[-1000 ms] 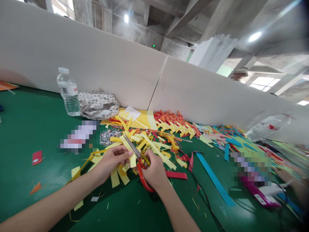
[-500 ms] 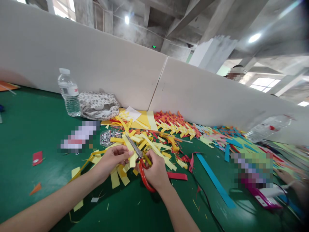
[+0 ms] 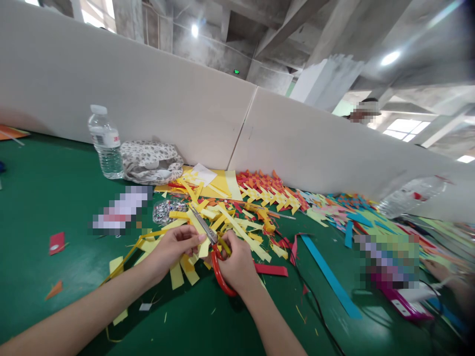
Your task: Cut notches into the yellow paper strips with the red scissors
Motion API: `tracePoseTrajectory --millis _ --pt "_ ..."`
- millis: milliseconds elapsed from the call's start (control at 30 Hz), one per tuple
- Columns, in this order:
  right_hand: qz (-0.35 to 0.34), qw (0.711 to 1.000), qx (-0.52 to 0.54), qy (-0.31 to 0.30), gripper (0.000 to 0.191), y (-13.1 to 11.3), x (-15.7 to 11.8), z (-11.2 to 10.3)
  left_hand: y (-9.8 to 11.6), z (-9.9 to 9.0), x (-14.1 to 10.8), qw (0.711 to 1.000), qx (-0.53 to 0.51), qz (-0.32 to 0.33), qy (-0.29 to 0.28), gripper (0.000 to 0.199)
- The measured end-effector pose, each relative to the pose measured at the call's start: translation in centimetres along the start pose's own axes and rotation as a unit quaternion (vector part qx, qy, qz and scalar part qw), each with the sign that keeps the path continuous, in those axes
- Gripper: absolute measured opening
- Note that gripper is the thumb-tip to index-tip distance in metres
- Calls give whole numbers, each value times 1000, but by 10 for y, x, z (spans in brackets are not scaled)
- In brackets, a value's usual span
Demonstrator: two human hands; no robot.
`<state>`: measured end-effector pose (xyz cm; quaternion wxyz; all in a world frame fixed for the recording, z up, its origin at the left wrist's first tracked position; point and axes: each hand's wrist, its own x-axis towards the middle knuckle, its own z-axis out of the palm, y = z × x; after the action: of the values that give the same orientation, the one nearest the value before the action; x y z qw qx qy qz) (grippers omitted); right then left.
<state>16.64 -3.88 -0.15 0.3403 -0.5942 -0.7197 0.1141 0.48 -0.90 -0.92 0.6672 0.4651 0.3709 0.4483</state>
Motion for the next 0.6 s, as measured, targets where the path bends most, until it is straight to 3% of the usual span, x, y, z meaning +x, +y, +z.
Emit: tracePoseTrajectory --millis 433,600 --pt "-10 1000 -2 -17 23 -1 -1 -3 -8 5 -2 999 -7 -30 -42 16" --pt "-7 1000 -7 -4 21 -3 -1 -4 -7 4 -2 999 -3 -21 -31 17"
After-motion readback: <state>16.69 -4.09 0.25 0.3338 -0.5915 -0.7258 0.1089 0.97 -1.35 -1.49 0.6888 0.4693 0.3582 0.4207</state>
